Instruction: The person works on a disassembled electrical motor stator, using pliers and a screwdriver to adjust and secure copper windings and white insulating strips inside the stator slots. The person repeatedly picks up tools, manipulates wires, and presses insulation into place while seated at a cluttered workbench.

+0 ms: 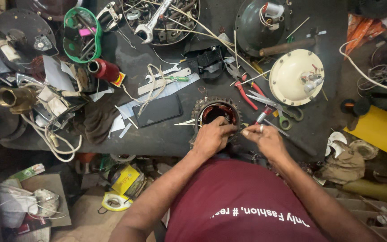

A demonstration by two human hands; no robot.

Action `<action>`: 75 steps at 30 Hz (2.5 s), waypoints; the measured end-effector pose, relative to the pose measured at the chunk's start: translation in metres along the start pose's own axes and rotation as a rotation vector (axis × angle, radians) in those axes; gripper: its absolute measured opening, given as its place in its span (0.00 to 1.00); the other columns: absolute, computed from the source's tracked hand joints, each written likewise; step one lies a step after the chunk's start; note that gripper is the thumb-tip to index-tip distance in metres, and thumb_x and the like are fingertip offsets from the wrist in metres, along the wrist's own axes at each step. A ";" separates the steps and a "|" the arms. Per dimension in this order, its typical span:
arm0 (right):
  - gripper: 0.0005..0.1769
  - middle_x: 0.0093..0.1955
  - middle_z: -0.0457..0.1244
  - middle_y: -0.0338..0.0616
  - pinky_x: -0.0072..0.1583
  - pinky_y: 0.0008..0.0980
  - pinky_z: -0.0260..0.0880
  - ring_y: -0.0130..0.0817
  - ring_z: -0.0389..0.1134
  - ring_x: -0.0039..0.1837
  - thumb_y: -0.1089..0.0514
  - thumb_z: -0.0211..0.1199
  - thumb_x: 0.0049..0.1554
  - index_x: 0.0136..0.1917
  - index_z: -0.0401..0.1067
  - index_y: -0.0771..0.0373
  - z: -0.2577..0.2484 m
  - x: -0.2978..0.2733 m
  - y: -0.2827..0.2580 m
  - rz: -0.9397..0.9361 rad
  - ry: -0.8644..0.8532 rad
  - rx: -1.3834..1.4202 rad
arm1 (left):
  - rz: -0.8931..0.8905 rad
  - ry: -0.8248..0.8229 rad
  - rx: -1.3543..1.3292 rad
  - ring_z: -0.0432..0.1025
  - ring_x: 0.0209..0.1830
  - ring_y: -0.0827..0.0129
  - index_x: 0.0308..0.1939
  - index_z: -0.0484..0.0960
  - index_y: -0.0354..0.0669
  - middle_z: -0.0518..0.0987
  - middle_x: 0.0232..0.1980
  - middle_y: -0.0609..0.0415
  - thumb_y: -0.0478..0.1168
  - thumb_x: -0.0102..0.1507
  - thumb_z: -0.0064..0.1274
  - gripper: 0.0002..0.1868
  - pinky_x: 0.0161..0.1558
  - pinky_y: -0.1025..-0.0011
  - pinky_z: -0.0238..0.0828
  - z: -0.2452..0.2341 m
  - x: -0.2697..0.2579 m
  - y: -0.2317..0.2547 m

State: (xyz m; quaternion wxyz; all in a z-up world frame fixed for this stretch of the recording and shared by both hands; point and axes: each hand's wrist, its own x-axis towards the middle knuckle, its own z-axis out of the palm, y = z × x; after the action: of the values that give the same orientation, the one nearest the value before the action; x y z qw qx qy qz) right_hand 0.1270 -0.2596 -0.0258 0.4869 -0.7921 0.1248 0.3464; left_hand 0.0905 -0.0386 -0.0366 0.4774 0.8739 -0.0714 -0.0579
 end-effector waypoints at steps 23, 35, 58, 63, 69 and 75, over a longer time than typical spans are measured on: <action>0.21 0.45 0.66 0.43 0.50 0.38 0.70 0.43 0.70 0.48 0.69 0.60 0.51 0.55 0.81 0.55 -0.007 -0.013 -0.019 -0.983 0.130 -0.718 | -0.011 -0.062 0.083 0.77 0.43 0.51 0.42 0.86 0.50 0.78 0.44 0.52 0.38 0.56 0.59 0.10 0.42 0.56 0.74 -0.001 0.013 0.005; 0.09 0.48 0.70 0.55 0.55 0.52 0.71 0.55 0.71 0.52 0.57 0.64 0.52 0.46 0.78 0.61 -0.108 0.039 0.065 -0.360 0.425 -0.941 | -0.076 -0.018 0.196 0.75 0.40 0.52 0.42 0.84 0.54 0.76 0.40 0.52 0.39 0.62 0.54 0.06 0.38 0.56 0.71 0.012 0.008 0.018; 0.33 0.46 0.72 0.49 0.53 0.43 0.76 0.47 0.76 0.48 0.35 0.71 0.43 0.56 0.77 0.55 -0.023 -0.144 0.146 -0.026 0.278 -0.632 | -0.215 -0.142 -0.030 0.78 0.41 0.61 0.43 0.86 0.47 0.81 0.41 0.51 0.39 0.59 0.60 0.09 0.45 0.64 0.73 0.015 0.014 -0.006; 0.35 0.51 0.71 0.54 0.55 0.49 0.73 0.55 0.73 0.53 0.37 0.67 0.42 0.58 0.76 0.59 0.045 -0.129 0.110 -0.048 0.504 -0.520 | -0.170 -0.124 -0.050 0.78 0.40 0.61 0.43 0.86 0.46 0.81 0.40 0.51 0.40 0.60 0.60 0.08 0.46 0.65 0.73 0.019 0.011 -0.011; 0.33 0.53 0.71 0.54 0.58 0.50 0.72 0.56 0.72 0.54 0.42 0.66 0.43 0.60 0.76 0.56 0.088 -0.112 0.082 0.053 0.551 -0.497 | -0.132 -0.137 -0.038 0.77 0.42 0.61 0.45 0.87 0.47 0.80 0.40 0.50 0.37 0.60 0.57 0.10 0.47 0.66 0.72 0.018 0.013 -0.023; 0.34 0.55 0.71 0.52 0.60 0.50 0.72 0.55 0.73 0.57 0.35 0.65 0.46 0.59 0.76 0.55 0.088 -0.137 0.078 0.208 0.546 -0.456 | -0.185 -0.087 -0.244 0.78 0.42 0.62 0.42 0.87 0.41 0.81 0.41 0.48 0.36 0.59 0.60 0.08 0.48 0.67 0.74 0.017 0.015 -0.029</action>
State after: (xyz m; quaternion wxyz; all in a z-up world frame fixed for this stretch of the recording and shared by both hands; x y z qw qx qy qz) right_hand -0.0523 -0.2413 -0.0121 0.2087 -0.9266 0.2495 0.1889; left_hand 0.1048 -0.0399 -0.0707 0.5689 0.8090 -0.0037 -0.1477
